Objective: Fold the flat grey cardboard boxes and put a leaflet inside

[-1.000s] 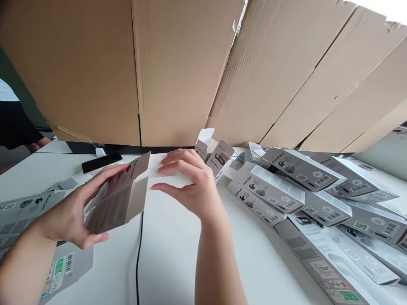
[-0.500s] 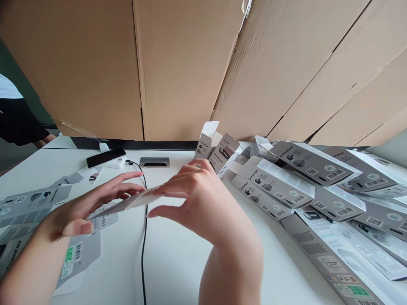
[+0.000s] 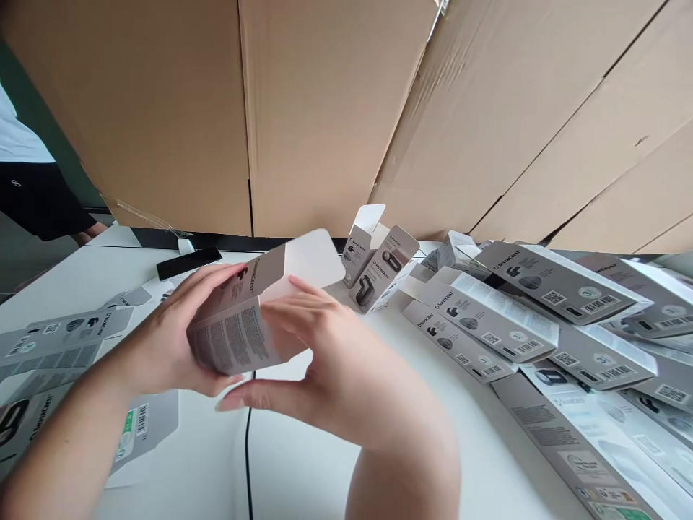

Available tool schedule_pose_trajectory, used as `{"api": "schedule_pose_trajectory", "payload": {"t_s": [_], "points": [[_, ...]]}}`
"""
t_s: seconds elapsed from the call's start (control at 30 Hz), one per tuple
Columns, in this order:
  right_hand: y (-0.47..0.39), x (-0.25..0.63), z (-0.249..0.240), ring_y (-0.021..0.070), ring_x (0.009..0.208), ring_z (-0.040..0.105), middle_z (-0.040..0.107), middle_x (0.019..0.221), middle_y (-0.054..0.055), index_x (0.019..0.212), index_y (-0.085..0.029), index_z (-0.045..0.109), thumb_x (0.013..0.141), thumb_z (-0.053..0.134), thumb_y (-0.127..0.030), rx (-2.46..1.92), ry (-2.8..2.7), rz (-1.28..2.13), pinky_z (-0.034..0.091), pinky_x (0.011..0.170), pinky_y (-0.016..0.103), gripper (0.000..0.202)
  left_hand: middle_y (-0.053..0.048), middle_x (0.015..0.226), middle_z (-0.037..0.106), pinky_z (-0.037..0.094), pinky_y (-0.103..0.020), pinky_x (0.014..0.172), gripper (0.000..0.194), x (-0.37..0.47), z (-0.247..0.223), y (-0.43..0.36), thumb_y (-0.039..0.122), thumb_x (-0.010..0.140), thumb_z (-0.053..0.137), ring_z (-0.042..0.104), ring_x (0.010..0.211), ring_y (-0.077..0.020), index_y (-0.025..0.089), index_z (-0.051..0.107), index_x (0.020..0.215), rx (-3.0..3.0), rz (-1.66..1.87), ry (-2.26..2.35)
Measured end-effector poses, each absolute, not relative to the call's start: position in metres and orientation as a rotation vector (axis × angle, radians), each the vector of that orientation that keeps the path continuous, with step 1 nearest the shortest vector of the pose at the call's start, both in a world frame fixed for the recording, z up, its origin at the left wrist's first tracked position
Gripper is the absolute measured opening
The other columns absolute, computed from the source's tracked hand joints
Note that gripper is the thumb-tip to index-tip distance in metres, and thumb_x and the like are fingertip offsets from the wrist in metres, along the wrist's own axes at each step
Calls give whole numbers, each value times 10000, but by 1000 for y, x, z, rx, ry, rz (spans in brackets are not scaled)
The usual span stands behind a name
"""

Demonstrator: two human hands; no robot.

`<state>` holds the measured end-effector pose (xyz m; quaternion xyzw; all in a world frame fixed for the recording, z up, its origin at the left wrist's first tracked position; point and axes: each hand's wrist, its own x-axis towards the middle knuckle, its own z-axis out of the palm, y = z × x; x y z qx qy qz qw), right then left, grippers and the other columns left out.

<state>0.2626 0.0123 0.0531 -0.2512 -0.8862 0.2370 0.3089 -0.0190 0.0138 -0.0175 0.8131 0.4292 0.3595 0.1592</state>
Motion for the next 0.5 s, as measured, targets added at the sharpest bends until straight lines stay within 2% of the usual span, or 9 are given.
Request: {"api": "schedule_pose_trajectory", "payload": {"t_s": [0.1, 0.17, 0.23, 0.33, 0.4, 0.47, 0.5], "points": [[18, 257, 48, 249, 1036, 864, 903, 1113, 8, 1155, -276, 804, 1010, 1011, -385, -605, -2248, 368, 521, 1437, 619, 275, -114, 1685, 709, 655, -541, 1240, 1128, -12, -19, 15, 371, 790, 1088, 732, 1490, -411, 370, 521, 1766, 2263, 1265, 1283], [22, 253, 43, 294, 1142, 872, 913, 1123, 20, 1173, -295, 806, 1050, 965, -316, -578, -2213, 205, 515, 1431, 671, 203, -79, 1545, 805, 715, -481, 1104, 930, -9, -20, 15, 290, 859, 1015, 823, 1319, -354, 361, 603, 1690, 2210, 1331, 1339], [28, 250, 38, 309, 1183, 859, 908, 1062, 15, 1139, -305, 811, 1071, 914, -221, -585, -2178, 129, 636, 1289, 642, 150, -77, 1550, 808, 715, -474, 1103, 848, -7, -20, 16, 262, 888, 979, 825, 1323, -343, 337, 629, 1657, 2231, 1354, 1358], [35, 250, 34, 276, 1020, 845, 871, 918, -1, 1062, -302, 828, 1082, 864, -141, -599, -2156, 176, 733, 980, 508, 167, -99, 1605, 780, 672, -514, 1196, 767, -6, -20, 18, 211, 947, 916, 781, 1423, -353, 301, 627, 1651, 2362, 1408, 1371], [36, 252, 35, 257, 921, 834, 889, 932, 4, 1072, -303, 871, 1060, 914, -179, -604, -2164, 260, 725, 877, 458, 132, -82, 1516, 835, 688, -510, 1127, 642, -7, -19, 19, 124, 979, 830, 816, 1346, -339, 303, 682, 1577, 2445, 1446, 1403], [34, 254, 39, 253, 901, 846, 923, 997, 22, 1097, -300, 917, 1010, 1000, -300, -623, -2145, 380, 724, 852, 428, 120, -62, 1423, 883, 697, -500, 1060, 550, -8, -20, 20, 65, 1005, 756, 855, 1248, -323, 302, 728, 1501, 2498, 1493, 1419], [32, 255, 41, 251, 895, 854, 933, 1016, 30, 1097, -297, 935, 980, 1033, -391, -640, -2113, 451, 726, 840, 409, 179, -65, 1420, 889, 693, -506, 1064, 530, -8, -20, 21, 59, 1019, 742, 863, 1243, -324, 295, 733, 1494, 2522, 1522, 1409]]}}
